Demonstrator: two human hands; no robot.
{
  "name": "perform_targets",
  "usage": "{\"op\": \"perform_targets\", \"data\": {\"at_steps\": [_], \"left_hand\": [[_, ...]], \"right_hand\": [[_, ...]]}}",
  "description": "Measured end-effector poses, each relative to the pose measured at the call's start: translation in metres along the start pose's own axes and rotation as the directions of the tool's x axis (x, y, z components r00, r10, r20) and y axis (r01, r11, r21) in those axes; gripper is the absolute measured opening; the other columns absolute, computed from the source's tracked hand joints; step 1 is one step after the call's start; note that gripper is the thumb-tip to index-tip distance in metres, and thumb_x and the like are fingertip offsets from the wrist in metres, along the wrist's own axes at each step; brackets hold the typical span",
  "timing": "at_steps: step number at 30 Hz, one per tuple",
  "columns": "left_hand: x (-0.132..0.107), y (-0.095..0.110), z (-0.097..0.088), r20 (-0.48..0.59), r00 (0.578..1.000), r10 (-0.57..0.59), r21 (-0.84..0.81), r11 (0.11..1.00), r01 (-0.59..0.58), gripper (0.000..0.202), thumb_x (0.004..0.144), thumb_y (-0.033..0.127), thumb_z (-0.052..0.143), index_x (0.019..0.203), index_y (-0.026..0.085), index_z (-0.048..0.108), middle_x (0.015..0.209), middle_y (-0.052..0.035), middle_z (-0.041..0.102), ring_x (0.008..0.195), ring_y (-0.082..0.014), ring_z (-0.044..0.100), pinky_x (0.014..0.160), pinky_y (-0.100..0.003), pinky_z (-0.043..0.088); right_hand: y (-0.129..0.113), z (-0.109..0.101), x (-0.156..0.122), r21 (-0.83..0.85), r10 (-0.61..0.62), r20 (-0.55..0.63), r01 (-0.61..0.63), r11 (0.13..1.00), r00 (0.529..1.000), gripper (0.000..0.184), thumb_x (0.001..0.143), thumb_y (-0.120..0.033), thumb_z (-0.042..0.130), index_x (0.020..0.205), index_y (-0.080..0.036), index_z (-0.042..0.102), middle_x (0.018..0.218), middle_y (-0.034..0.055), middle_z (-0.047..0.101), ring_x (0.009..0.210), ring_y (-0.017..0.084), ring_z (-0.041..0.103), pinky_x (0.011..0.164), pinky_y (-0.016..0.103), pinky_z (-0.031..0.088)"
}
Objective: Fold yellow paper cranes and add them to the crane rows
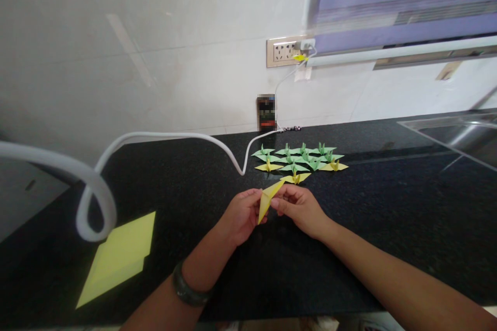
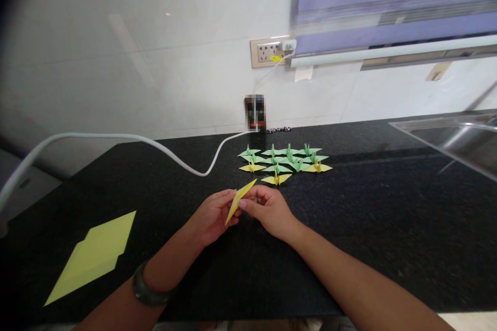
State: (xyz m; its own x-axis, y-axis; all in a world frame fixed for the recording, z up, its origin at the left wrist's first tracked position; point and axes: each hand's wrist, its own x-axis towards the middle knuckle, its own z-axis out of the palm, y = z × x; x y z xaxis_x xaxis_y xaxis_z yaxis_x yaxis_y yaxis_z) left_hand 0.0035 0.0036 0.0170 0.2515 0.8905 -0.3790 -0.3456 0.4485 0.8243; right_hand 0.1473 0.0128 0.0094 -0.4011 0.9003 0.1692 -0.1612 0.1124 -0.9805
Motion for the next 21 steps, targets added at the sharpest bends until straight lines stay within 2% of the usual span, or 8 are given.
{"op": "perform_targets", "data": {"at_steps": [6, 11, 21], "left_hand": [[0.0008, -0.0010, -0.0016, 0.016, 1.000, 0.010, -0.025, 1.000, -0.010, 0.019, 0.070, 0.034, 0.053, 0.075, 0.016, 0.052, 0.057, 0.0021, 0.049, 0.047, -0.0074, 0.047, 0.042, -0.018, 0.037], [0.0010, -0.0020, -0.0025, 0.029, 0.999, 0.024, -0.041, 0.999, -0.023, 0.017, 0.071, 0.032, 0.051, 0.075, 0.015, 0.051, 0.059, 0.0012, 0.051, 0.048, -0.0075, 0.049, 0.042, -0.018, 0.037], [0.0013, 0.0013, -0.0018, -0.006, 1.000, 0.011, -0.053, 0.999, -0.011, 0.013, 0.073, 0.028, 0.051, 0.075, 0.016, 0.051, 0.059, 0.0015, 0.052, 0.044, -0.0071, 0.049, 0.039, -0.018, 0.037]], "right_hand": [[-0.0003, -0.0002, -0.0018, 0.014, -0.011, 0.007, 0.011, 1.000, 1.000, 0.012, 0.069, -0.027, 0.059, 0.073, -0.016, 0.058, 0.062, -0.0019, 0.058, 0.050, 0.006, 0.048, 0.048, 0.019, 0.037], [-0.0012, 0.0012, -0.0011, 0.053, -0.012, 0.011, 0.012, 0.999, 1.000, 0.010, 0.067, -0.024, 0.061, 0.073, -0.016, 0.057, 0.065, -0.0022, 0.060, 0.053, 0.007, 0.051, 0.050, 0.018, 0.039], [0.0020, 0.0000, 0.0001, 0.078, -0.019, 0.023, 0.017, 0.997, 1.000, 0.007, 0.068, -0.020, 0.060, 0.073, -0.015, 0.057, 0.065, -0.0025, 0.057, 0.053, 0.006, 0.049, 0.049, 0.017, 0.037]]}}
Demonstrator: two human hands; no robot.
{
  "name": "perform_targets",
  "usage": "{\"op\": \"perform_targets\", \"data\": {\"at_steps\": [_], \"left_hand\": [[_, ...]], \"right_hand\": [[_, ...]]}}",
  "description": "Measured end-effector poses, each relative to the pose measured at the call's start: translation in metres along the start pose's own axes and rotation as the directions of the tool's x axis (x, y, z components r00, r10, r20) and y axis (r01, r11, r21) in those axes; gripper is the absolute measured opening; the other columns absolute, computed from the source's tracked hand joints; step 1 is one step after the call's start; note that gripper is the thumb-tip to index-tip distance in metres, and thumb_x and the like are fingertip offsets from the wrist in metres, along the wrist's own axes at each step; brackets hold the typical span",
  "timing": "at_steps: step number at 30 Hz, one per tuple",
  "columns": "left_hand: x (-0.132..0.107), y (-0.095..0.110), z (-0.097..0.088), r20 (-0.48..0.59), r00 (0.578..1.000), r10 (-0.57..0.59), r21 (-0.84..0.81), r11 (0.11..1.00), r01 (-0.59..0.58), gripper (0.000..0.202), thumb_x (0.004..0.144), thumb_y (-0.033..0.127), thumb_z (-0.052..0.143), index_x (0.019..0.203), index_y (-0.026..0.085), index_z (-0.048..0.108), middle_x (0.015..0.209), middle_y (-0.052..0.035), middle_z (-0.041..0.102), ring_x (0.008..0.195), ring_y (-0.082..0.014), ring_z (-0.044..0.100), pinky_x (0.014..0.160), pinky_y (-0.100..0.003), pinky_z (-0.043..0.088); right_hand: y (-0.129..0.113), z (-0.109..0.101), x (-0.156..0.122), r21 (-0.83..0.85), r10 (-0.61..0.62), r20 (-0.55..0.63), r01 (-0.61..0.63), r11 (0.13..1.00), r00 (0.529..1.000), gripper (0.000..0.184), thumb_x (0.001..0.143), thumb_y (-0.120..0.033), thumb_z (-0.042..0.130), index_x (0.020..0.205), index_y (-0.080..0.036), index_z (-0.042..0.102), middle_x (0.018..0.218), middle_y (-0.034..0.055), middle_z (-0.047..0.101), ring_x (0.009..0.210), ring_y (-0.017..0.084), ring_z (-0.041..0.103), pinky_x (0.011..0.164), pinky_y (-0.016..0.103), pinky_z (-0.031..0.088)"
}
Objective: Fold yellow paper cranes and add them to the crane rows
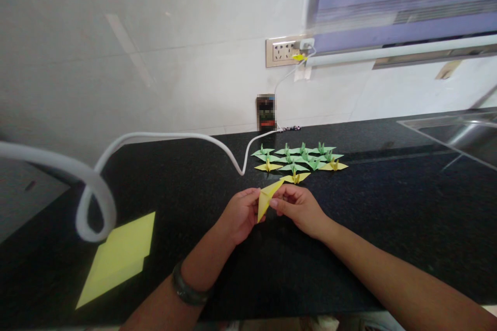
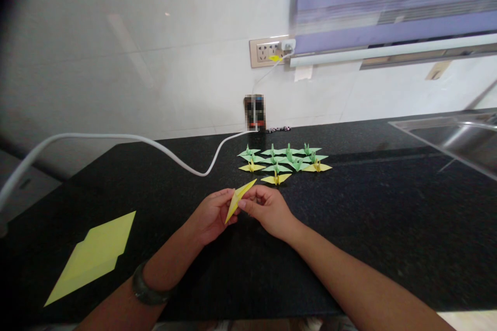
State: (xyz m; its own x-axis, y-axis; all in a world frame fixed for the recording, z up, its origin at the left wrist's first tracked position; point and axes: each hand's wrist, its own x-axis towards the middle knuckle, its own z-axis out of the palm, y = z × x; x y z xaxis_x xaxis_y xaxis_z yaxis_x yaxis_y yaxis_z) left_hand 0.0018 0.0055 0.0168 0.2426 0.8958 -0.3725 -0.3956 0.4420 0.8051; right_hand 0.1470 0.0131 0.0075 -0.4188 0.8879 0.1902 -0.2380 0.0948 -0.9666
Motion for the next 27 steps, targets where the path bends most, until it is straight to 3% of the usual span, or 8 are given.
{"op": "perform_targets", "data": {"at_steps": [6, 10, 14, 18, 22, 25, 27], "left_hand": [[0.003, -0.006, -0.006, 0.017, 0.992, 0.129, 0.054, 0.990, -0.130, 0.019, 0.073, 0.033, 0.050, 0.078, 0.015, 0.053, 0.062, 0.0004, 0.053, 0.051, -0.0086, 0.051, 0.046, -0.020, 0.040], [0.003, -0.009, -0.006, -0.042, 0.949, 0.314, 0.271, 0.917, -0.291, 0.024, 0.072, 0.038, 0.051, 0.076, 0.015, 0.055, 0.061, 0.0011, 0.052, 0.054, -0.0079, 0.050, 0.050, -0.019, 0.040], [-0.001, -0.009, -0.001, -0.001, 0.922, 0.388, 0.471, 0.813, -0.342, 0.026, 0.072, 0.039, 0.050, 0.075, 0.014, 0.057, 0.062, 0.0003, 0.054, 0.055, -0.0087, 0.050, 0.050, -0.020, 0.040], [-0.005, -0.009, 0.004, 0.094, 0.925, 0.368, 0.591, 0.727, -0.349, 0.029, 0.072, 0.039, 0.050, 0.073, 0.013, 0.060, 0.062, -0.0011, 0.056, 0.055, -0.0093, 0.050, 0.051, -0.020, 0.040], [-0.006, -0.008, 0.005, 0.050, 0.965, 0.256, 0.563, 0.791, -0.239, 0.042, 0.074, 0.049, 0.041, 0.067, 0.011, 0.058, 0.060, -0.0033, 0.058, 0.048, -0.0086, 0.050, 0.046, -0.020, 0.039], [-0.004, -0.007, 0.005, -0.005, 0.988, 0.151, 0.488, 0.863, -0.130, 0.052, 0.074, 0.056, 0.033, 0.065, 0.010, 0.056, 0.057, -0.0053, 0.059, 0.042, -0.0084, 0.049, 0.042, -0.020, 0.036], [-0.004, -0.007, 0.005, 0.007, 0.994, 0.113, 0.462, 0.881, -0.103, 0.050, 0.072, 0.056, 0.038, 0.065, 0.010, 0.056, 0.056, -0.0052, 0.059, 0.042, -0.0082, 0.050, 0.041, -0.019, 0.036]], "right_hand": [[0.002, -0.001, 0.001, -0.086, 0.070, -0.088, -0.077, 0.993, 0.994, 0.008, 0.068, -0.021, 0.058, 0.067, -0.015, 0.054, 0.054, -0.0050, 0.049, 0.046, 0.005, 0.042, 0.045, 0.018, 0.035], [0.003, -0.002, 0.002, -0.061, 0.130, -0.155, -0.141, 0.988, 0.979, 0.006, 0.067, -0.020, 0.057, 0.071, -0.015, 0.055, 0.057, -0.0040, 0.051, 0.048, 0.006, 0.045, 0.045, 0.019, 0.037], [0.007, -0.004, 0.004, -0.003, 0.144, -0.186, -0.147, 0.989, 0.972, 0.010, 0.063, -0.017, 0.059, 0.073, -0.015, 0.057, 0.058, -0.0032, 0.054, 0.048, 0.007, 0.046, 0.045, 0.019, 0.037], [0.008, -0.005, 0.004, -0.016, 0.099, -0.172, -0.103, 0.995, 0.980, 0.012, 0.061, -0.019, 0.061, 0.072, -0.014, 0.058, 0.058, -0.0021, 0.057, 0.044, 0.007, 0.044, 0.043, 0.020, 0.035], [0.006, -0.008, 0.002, -0.196, 0.004, -0.152, -0.035, 0.980, 0.988, 0.008, 0.062, -0.018, 0.058, 0.069, -0.014, 0.059, 0.057, -0.0011, 0.057, 0.048, 0.009, 0.047, 0.046, 0.021, 0.038], [0.005, -0.012, 0.001, -0.454, -0.155, -0.094, 0.096, 0.886, 0.983, 0.008, 0.063, -0.009, 0.053, 0.066, -0.015, 0.057, 0.061, -0.0004, 0.056, 0.054, 0.010, 0.049, 0.050, 0.021, 0.038], [0.004, -0.014, 0.000, -0.588, -0.233, -0.005, 0.186, 0.787, 0.972, 0.013, 0.063, -0.005, 0.050, 0.066, -0.015, 0.057, 0.063, -0.0001, 0.055, 0.058, 0.010, 0.050, 0.053, 0.021, 0.038]]}}
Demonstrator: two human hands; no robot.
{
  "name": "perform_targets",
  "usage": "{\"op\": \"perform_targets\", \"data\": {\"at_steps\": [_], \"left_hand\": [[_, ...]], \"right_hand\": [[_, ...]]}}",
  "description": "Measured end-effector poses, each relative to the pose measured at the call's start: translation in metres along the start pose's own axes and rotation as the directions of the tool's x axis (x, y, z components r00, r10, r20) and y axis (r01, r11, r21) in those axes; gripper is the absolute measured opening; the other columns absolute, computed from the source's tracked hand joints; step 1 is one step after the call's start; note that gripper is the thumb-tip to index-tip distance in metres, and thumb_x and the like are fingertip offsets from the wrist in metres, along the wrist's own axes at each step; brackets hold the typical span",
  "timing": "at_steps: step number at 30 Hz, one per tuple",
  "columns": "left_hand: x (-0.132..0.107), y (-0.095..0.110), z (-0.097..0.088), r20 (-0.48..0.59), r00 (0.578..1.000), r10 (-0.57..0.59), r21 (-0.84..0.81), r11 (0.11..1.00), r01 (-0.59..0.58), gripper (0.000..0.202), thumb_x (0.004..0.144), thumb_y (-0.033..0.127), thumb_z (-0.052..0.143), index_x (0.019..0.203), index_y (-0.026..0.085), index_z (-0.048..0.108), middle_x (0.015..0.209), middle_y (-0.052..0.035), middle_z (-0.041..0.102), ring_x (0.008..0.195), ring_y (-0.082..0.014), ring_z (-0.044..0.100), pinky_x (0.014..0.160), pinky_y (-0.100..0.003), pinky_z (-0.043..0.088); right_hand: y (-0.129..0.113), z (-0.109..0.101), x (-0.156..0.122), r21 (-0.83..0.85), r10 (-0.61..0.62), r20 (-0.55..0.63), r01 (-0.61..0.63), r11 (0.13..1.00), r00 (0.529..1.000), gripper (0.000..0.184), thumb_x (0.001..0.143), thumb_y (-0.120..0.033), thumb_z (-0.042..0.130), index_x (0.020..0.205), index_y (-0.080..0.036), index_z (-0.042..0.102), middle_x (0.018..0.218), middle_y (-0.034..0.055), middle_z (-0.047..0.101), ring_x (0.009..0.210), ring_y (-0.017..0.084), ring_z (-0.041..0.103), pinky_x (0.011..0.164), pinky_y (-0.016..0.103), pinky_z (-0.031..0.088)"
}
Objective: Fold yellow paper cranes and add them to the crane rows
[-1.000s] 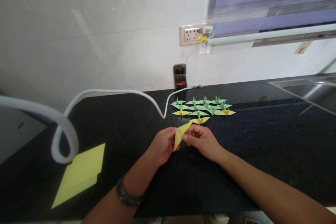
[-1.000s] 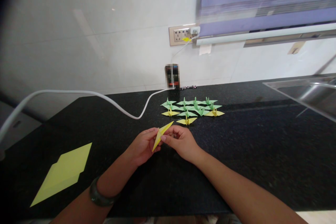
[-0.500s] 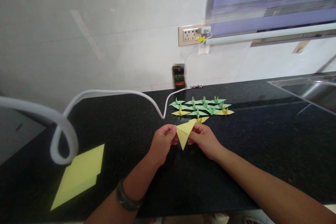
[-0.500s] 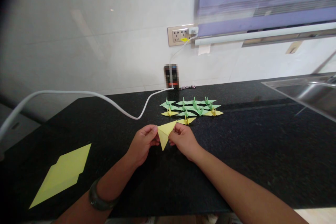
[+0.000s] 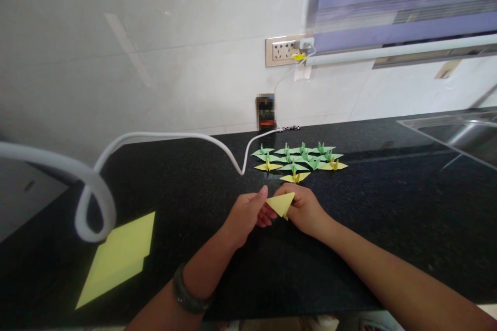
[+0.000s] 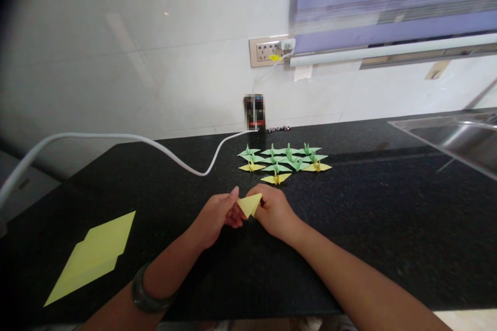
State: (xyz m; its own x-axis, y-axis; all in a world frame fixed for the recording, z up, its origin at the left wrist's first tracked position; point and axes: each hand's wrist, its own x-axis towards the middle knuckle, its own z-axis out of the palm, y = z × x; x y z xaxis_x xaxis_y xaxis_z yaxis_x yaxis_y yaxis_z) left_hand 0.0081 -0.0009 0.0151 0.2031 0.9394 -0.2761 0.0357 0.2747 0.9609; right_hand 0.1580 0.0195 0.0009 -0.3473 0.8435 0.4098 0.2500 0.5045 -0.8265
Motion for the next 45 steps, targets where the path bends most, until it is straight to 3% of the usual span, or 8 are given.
{"op": "perform_targets", "data": {"at_steps": [4, 9, 14, 18, 22, 32, 38, 45], "left_hand": [[-0.001, 0.001, 0.000, 0.064, 0.996, -0.060, -0.054, 0.997, 0.063, 0.044, 0.069, 0.052, 0.047, 0.069, 0.010, 0.058, 0.055, -0.0041, 0.059, 0.046, -0.0098, 0.054, 0.044, -0.019, 0.038], [-0.003, 0.001, -0.001, 0.110, 0.991, -0.078, -0.116, 0.989, 0.091, 0.041, 0.069, 0.050, 0.050, 0.072, 0.009, 0.058, 0.059, -0.0051, 0.061, 0.052, -0.0120, 0.058, 0.047, -0.020, 0.040], [-0.002, -0.001, -0.004, 0.113, 0.993, -0.034, -0.139, 0.989, 0.049, 0.039, 0.070, 0.047, 0.051, 0.073, 0.009, 0.059, 0.059, -0.0058, 0.061, 0.050, -0.0101, 0.055, 0.048, -0.020, 0.039], [0.000, -0.002, -0.005, 0.002, 0.999, 0.042, -0.119, 0.992, -0.042, 0.039, 0.071, 0.045, 0.050, 0.076, 0.009, 0.060, 0.059, -0.0052, 0.061, 0.050, -0.0095, 0.054, 0.048, -0.020, 0.040], [0.001, -0.001, -0.005, -0.087, 0.990, 0.114, -0.008, 0.993, -0.115, 0.037, 0.070, 0.045, 0.051, 0.074, 0.009, 0.060, 0.056, -0.0041, 0.060, 0.050, -0.0109, 0.054, 0.048, -0.021, 0.040], [-0.002, -0.002, -0.005, 0.046, 0.976, 0.212, 0.177, 0.960, -0.217, 0.030, 0.071, 0.041, 0.051, 0.069, 0.012, 0.059, 0.058, -0.0032, 0.061, 0.050, -0.0105, 0.054, 0.051, -0.022, 0.043], [-0.004, -0.004, -0.006, 0.102, 0.953, 0.285, 0.285, 0.910, -0.303, 0.032, 0.075, 0.041, 0.044, 0.066, 0.013, 0.056, 0.058, -0.0028, 0.059, 0.052, -0.0110, 0.054, 0.052, -0.023, 0.042], [-0.006, -0.004, -0.004, 0.129, 0.949, 0.288, 0.333, 0.888, -0.316, 0.031, 0.076, 0.041, 0.042, 0.062, 0.015, 0.053, 0.057, -0.0015, 0.057, 0.052, -0.0107, 0.053, 0.051, -0.021, 0.041]], "right_hand": [[-0.002, -0.002, 0.000, -0.140, -0.099, 0.028, 0.102, 0.985, 0.995, 0.016, 0.064, -0.004, 0.050, 0.069, -0.017, 0.057, 0.065, 0.0002, 0.055, 0.062, 0.011, 0.050, 0.057, 0.022, 0.038], [0.000, 0.000, -0.002, -0.133, -0.030, -0.050, 0.023, 0.991, 0.998, 0.026, 0.062, -0.006, 0.053, 0.085, -0.018, 0.056, 0.077, 0.0021, 0.057, 0.070, 0.013, 0.052, 0.061, 0.024, 0.041], [0.005, 0.005, -0.002, 0.099, 0.128, -0.039, -0.123, 0.987, 0.991, 0.032, 0.060, -0.011, 0.059, 0.091, -0.018, 0.052, 0.074, 0.0004, 0.057, 0.062, 0.011, 0.053, 0.055, 0.023, 0.042], [0.003, 0.004, 0.003, 0.380, 0.291, 0.005, -0.271, 0.885, 0.957, 0.024, 0.061, -0.019, 0.061, 0.083, -0.017, 0.050, 0.064, -0.0020, 0.055, 0.052, 0.008, 0.050, 0.046, 0.019, 0.040], [-0.001, 0.002, 0.006, 0.471, 0.387, 0.029, -0.354, 0.808, 0.922, 0.017, 0.066, -0.030, 0.058, 0.071, -0.015, 0.051, 0.055, -0.0036, 0.051, 0.042, 0.006, 0.044, 0.038, 0.017, 0.035], [-0.002, 0.000, 0.006, 0.621, 0.423, -0.001, -0.331, 0.711, 0.906, 0.021, 0.063, -0.032, 0.064, 0.073, -0.015, 0.057, 0.057, -0.0013, 0.057, 0.047, 0.008, 0.049, 0.044, 0.020, 0.038], [-0.004, 0.000, 0.005, 0.614, 0.382, 0.025, -0.316, 0.723, 0.924, 0.016, 0.064, -0.028, 0.063, 0.072, -0.015, 0.057, 0.058, -0.0018, 0.057, 0.047, 0.007, 0.048, 0.045, 0.019, 0.037], [-0.005, -0.002, 0.003, 0.546, 0.377, 0.049, -0.341, 0.765, 0.925, 0.015, 0.062, -0.024, 0.064, 0.070, -0.014, 0.056, 0.061, -0.0010, 0.055, 0.049, 0.008, 0.048, 0.046, 0.020, 0.038]]}}
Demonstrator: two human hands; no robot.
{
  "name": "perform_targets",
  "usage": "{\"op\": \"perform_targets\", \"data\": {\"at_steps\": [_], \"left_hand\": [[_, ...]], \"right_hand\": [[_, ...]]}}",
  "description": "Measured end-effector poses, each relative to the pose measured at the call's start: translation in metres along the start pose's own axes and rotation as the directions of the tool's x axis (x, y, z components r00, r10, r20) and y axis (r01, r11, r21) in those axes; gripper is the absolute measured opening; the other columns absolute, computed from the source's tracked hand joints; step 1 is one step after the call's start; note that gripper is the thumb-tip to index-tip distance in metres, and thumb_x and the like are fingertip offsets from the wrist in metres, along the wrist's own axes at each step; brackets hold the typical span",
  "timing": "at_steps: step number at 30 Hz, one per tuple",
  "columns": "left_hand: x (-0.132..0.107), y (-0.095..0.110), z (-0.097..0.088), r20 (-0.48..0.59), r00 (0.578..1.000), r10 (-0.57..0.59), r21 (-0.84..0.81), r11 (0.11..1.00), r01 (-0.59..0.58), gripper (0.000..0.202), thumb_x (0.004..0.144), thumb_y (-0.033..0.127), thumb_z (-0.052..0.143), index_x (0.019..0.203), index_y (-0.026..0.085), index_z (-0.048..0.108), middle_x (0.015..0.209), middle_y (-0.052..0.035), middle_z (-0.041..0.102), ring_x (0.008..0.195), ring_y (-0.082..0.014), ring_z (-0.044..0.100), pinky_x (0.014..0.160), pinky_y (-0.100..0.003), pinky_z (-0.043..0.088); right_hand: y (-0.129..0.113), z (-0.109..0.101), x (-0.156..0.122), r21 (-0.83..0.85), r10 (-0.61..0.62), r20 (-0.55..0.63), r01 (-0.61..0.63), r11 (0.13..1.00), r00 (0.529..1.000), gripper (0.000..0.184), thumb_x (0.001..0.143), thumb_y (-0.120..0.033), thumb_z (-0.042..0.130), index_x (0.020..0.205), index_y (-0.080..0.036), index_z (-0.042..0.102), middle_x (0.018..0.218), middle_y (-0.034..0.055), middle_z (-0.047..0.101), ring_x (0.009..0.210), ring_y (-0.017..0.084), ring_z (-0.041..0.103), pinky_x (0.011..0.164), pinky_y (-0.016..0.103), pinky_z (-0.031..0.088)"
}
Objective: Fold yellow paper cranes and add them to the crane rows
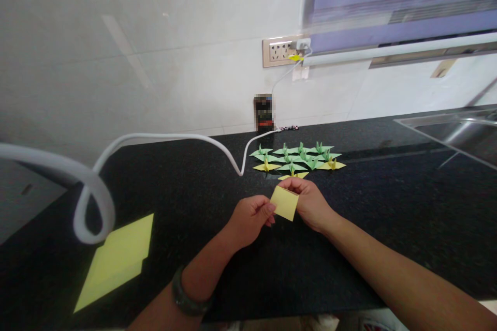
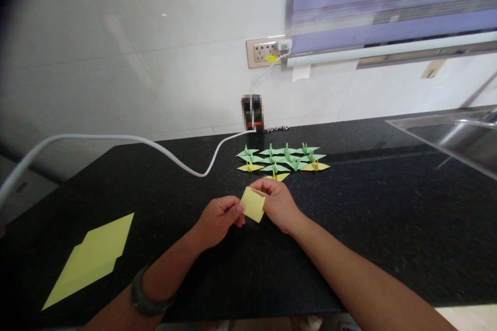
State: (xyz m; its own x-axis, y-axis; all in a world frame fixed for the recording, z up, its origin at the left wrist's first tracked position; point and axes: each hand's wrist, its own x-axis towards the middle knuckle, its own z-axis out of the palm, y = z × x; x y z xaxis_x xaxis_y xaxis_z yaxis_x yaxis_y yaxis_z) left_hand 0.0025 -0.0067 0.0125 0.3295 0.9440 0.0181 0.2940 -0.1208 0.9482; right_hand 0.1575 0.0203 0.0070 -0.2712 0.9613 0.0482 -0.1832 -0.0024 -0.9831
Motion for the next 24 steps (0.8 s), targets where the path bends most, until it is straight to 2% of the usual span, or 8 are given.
{"op": "perform_targets", "data": {"at_steps": [9, 12, 14, 17, 20, 22, 24], "left_hand": [[-0.0006, 0.0016, -0.0002, 0.047, 0.999, -0.013, 0.012, 1.000, 0.013, 0.030, 0.074, 0.041, 0.044, 0.061, 0.015, 0.052, 0.055, -0.0007, 0.055, 0.051, -0.0105, 0.051, 0.051, -0.021, 0.040], [-0.0009, 0.0025, 0.0003, 0.050, 0.999, -0.007, -0.009, 1.000, 0.007, 0.030, 0.074, 0.040, 0.045, 0.059, 0.015, 0.053, 0.054, -0.0004, 0.055, 0.050, -0.0102, 0.051, 0.050, -0.021, 0.040], [-0.0002, 0.0021, 0.0009, -0.010, 1.000, 0.000, -0.029, 1.000, -0.001, 0.030, 0.074, 0.040, 0.045, 0.059, 0.015, 0.054, 0.055, -0.0008, 0.056, 0.050, -0.0104, 0.051, 0.050, -0.021, 0.040], [0.0019, 0.0003, 0.0012, -0.165, 0.986, 0.008, -0.019, 1.000, -0.011, 0.032, 0.074, 0.042, 0.045, 0.061, 0.015, 0.056, 0.056, -0.0020, 0.058, 0.050, -0.0113, 0.052, 0.050, -0.022, 0.040], [0.0038, -0.0016, 0.0005, -0.269, 0.963, -0.004, -0.011, 1.000, 0.001, 0.033, 0.073, 0.043, 0.046, 0.064, 0.014, 0.059, 0.059, -0.0034, 0.061, 0.053, -0.0127, 0.054, 0.052, -0.022, 0.041], [0.0043, -0.0026, 0.0001, -0.291, 0.957, -0.008, 0.003, 1.000, 0.010, 0.033, 0.073, 0.044, 0.047, 0.067, 0.014, 0.060, 0.062, -0.0042, 0.062, 0.055, -0.0137, 0.055, 0.053, -0.023, 0.041], [0.0042, -0.0036, 0.0002, -0.287, 0.958, -0.006, 0.024, 1.000, 0.013, 0.033, 0.072, 0.044, 0.048, 0.068, 0.015, 0.062, 0.062, -0.0043, 0.063, 0.055, -0.0140, 0.056, 0.053, -0.023, 0.041]], "right_hand": [[-0.0021, 0.0014, -0.0018, 0.031, 0.045, -0.001, -0.045, 0.998, 0.999, 0.018, 0.065, -0.032, 0.062, 0.067, -0.015, 0.056, 0.056, -0.0023, 0.054, 0.046, 0.007, 0.046, 0.044, 0.019, 0.036], [-0.0031, 0.0014, -0.0015, 0.087, 0.065, 0.012, -0.065, 0.994, 0.998, 0.023, 0.068, -0.037, 0.059, 0.065, -0.015, 0.056, 0.054, -0.0021, 0.054, 0.045, 0.007, 0.046, 0.044, 0.019, 0.037], [-0.0045, 0.0016, -0.0009, 0.185, 0.084, 0.015, -0.085, 0.979, 0.996, 0.030, 0.072, -0.045, 0.052, 0.071, -0.015, 0.057, 0.059, 0.0004, 0.056, 0.048, 0.009, 0.049, 0.045, 0.020, 0.039], [-0.0058, 0.0024, -0.0004, 0.283, 0.093, 0.018, -0.095, 0.954, 0.995, 0.044, 0.075, -0.054, 0.040, 0.085, -0.015, 0.056, 0.069, 0.0049, 0.058, 0.054, 0.012, 0.052, 0.042, 0.022, 0.041], [-0.0051, 0.0038, -0.0017, 0.152, 0.044, -0.005, -0.043, 0.987, 0.999, 0.036, 0.070, -0.048, 0.051, 0.082, -0.015, 0.056, 0.065, 0.0025, 0.055, 0.050, 0.010, 0.048, 0.040, 0.020, 0.040], [-0.0043, 0.0046, -0.0034, 0.003, -0.024, -0.024, 0.024, 1.000, 0.999, 0.028, 0.068, -0.041, 0.058, 0.077, -0.015, 0.056, 0.059, -0.0006, 0.051, 0.047, 0.008, 0.045, 0.041, 0.019, 0.039], [-0.0045, 0.0050, -0.0049, -0.122, -0.098, -0.029, 0.094, 0.988, 0.995, 0.025, 0.069, -0.039, 0.057, 0.074, -0.015, 0.056, 0.056, -0.0024, 0.048, 0.045, 0.007, 0.042, 0.041, 0.019, 0.037]]}}
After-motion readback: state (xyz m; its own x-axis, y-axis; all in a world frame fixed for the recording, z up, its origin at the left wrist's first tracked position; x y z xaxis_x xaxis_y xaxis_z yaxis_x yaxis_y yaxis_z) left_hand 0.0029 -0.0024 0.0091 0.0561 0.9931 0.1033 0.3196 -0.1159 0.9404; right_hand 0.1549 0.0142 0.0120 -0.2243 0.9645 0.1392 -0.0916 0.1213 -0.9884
